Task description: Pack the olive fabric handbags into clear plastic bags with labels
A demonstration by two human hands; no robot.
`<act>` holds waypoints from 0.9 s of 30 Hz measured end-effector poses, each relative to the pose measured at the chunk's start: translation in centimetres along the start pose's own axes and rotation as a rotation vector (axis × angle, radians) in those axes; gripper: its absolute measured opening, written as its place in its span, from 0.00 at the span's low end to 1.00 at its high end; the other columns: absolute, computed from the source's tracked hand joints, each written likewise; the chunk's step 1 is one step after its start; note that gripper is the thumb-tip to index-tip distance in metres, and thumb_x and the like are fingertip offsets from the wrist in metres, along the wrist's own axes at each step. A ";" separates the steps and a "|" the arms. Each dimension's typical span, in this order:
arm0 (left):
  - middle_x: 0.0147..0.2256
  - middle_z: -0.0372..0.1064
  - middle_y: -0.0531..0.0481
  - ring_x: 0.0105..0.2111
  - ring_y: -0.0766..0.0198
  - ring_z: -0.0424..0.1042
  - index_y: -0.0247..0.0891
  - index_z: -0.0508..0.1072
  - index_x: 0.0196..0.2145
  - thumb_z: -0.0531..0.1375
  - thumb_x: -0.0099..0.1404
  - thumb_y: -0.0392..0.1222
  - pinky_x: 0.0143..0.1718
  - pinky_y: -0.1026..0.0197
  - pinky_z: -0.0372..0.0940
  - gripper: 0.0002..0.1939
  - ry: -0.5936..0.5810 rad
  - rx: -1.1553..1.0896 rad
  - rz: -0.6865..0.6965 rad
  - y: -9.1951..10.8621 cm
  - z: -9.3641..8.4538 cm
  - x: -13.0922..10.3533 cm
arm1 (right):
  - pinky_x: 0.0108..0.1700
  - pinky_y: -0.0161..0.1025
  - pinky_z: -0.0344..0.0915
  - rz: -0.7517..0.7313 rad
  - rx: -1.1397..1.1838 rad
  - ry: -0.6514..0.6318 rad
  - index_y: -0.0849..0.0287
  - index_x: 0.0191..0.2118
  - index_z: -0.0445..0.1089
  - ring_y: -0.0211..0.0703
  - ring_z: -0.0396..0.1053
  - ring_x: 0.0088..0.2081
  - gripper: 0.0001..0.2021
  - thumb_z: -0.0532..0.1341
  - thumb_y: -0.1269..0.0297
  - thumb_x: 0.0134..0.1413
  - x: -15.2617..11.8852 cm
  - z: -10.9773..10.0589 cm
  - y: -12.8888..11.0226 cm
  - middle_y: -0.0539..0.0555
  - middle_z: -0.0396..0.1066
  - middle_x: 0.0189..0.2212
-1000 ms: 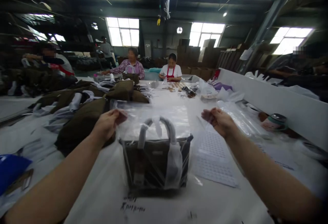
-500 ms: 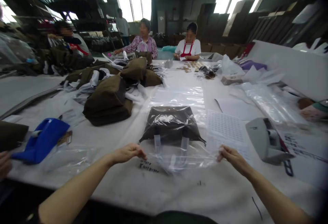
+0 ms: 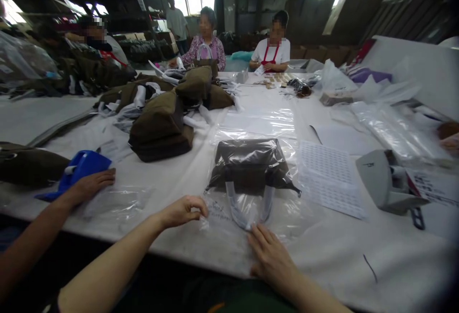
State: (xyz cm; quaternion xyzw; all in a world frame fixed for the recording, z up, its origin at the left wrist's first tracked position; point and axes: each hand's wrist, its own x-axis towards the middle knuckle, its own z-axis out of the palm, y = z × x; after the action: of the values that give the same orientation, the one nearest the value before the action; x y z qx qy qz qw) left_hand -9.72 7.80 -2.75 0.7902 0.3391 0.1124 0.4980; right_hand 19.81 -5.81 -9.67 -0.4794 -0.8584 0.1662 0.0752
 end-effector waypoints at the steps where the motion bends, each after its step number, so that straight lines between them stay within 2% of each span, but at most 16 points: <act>1: 0.33 0.71 0.49 0.37 0.65 0.70 0.37 0.76 0.31 0.59 0.59 0.36 0.43 0.63 0.63 0.05 0.000 0.004 0.005 0.2 -0.1 -0.1 | 0.55 0.53 0.57 -0.006 -0.010 0.052 0.66 0.52 0.66 0.63 0.55 0.56 0.29 0.69 0.62 0.41 -0.4 1.1 0.0 0.69 0.58 0.56; 3: 0.35 0.71 0.49 0.38 0.64 0.69 0.38 0.76 0.34 0.57 0.62 0.39 0.45 0.63 0.62 0.07 0.007 0.038 0.025 1.0 -0.2 0.3 | 0.51 0.52 0.60 0.039 0.063 0.089 0.62 0.49 0.68 0.58 0.62 0.51 0.18 0.62 0.69 0.50 -0.9 1.9 0.2 0.65 0.65 0.50; 5: 0.36 0.70 0.48 0.40 0.64 0.68 0.39 0.76 0.34 0.55 0.64 0.42 0.46 0.62 0.61 0.10 0.075 0.141 0.059 2.2 -0.3 1.6 | 0.45 0.50 0.62 0.155 0.242 0.049 0.60 0.47 0.70 0.54 0.67 0.42 0.15 0.55 0.74 0.54 -0.8 1.6 0.3 0.62 0.70 0.41; 7: 0.35 0.69 0.48 0.38 0.64 0.67 0.40 0.77 0.33 0.54 0.65 0.45 0.43 0.63 0.61 0.12 0.229 0.285 0.053 3.5 -0.1 3.6 | 0.43 0.46 0.63 0.244 0.418 0.009 0.60 0.44 0.71 0.50 0.68 0.38 0.15 0.50 0.72 0.57 -0.2 1.0 0.3 0.59 0.71 0.36; 9: 0.34 0.68 0.49 0.34 0.65 0.67 0.42 0.77 0.33 0.54 0.64 0.46 0.39 0.64 0.61 0.13 0.388 0.383 0.004 4.4 0.3 6.2 | 0.41 0.42 0.64 0.339 0.602 0.027 0.59 0.41 0.71 0.47 0.69 0.36 0.14 0.48 0.67 0.58 0.7 0.7 0.3 0.56 0.72 0.33; 11: 0.32 0.69 0.50 0.31 0.65 0.68 0.42 0.77 0.34 0.54 0.64 0.46 0.37 0.64 0.61 0.12 0.491 0.417 -0.044 4.7 1.1 8.9 | 0.41 0.41 0.64 0.428 0.759 0.055 0.59 0.39 0.71 0.46 0.70 0.35 0.14 0.49 0.63 0.57 1.5 0.9 0.3 0.54 0.73 0.30; 14: 0.30 0.71 0.48 0.31 0.62 0.69 0.41 0.75 0.33 0.55 0.64 0.45 0.36 0.61 0.61 0.10 0.631 0.432 -0.107 4.1 3.6 12.0 | 0.38 0.40 0.65 0.491 0.855 0.062 0.58 0.37 0.70 0.46 0.71 0.33 0.14 0.49 0.62 0.53 2.3 1.8 0.7 0.52 0.72 0.27; 17: 0.31 0.70 0.45 0.32 0.59 0.69 0.38 0.71 0.37 0.51 0.66 0.43 0.37 0.57 0.62 0.11 0.819 0.423 -0.203 3.3 7.5 13.8 | 0.33 0.39 0.65 0.516 0.903 0.054 0.57 0.35 0.70 0.46 0.71 0.31 0.14 0.50 0.60 0.51 2.9 2.8 0.9 0.52 0.72 0.26; 20: 0.39 0.68 0.38 0.42 0.55 0.67 0.34 0.68 0.41 0.47 0.67 0.39 0.46 0.52 0.60 0.12 0.973 0.429 -0.264 2.7 11.6 14.7 | 0.28 0.37 0.64 0.522 0.961 0.032 0.58 0.34 0.70 0.45 0.70 0.29 0.13 0.51 0.60 0.49 3.3 3.7 0.7 0.53 0.72 0.27; 22: 0.46 0.64 0.35 0.50 0.53 0.62 0.33 0.67 0.44 0.47 0.67 0.37 0.53 0.49 0.55 0.13 1.017 0.446 -0.265 2.6 13.4 15.2 | 0.23 0.36 0.62 0.526 1.009 -0.001 0.60 0.35 0.70 0.43 0.68 0.23 0.14 0.50 0.61 0.49 2.9 3.7 0.4 0.54 0.72 0.27; 25: 0.49 0.60 0.35 0.54 0.51 0.57 0.33 0.65 0.49 0.48 0.66 0.38 0.56 0.46 0.51 0.15 1.053 0.507 -0.205 2.5 14.4 15.5 | 0.21 0.34 0.60 0.461 1.089 -0.095 0.60 0.42 0.70 0.39 0.66 0.20 0.18 0.54 0.63 0.45 0.8 1.7 0.8 0.53 0.73 0.30; 27: 0.49 0.60 0.37 0.53 0.50 0.57 0.35 0.65 0.49 0.49 0.65 0.38 0.55 0.45 0.52 0.15 1.089 0.568 -0.148 2.4 14.3 15.6 | 0.27 0.33 0.63 0.304 1.116 -0.152 0.57 0.43 0.72 0.40 0.68 0.25 0.18 0.58 0.64 0.42 -1.6 -1.5 2.9 0.52 0.73 0.30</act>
State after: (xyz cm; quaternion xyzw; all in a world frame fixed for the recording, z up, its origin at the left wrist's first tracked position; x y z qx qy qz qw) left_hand 10.23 7.08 -10.02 0.6954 0.6152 0.3701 0.0301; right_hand 23.37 -5.44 -9.23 -0.4718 -0.5654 0.6362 0.2300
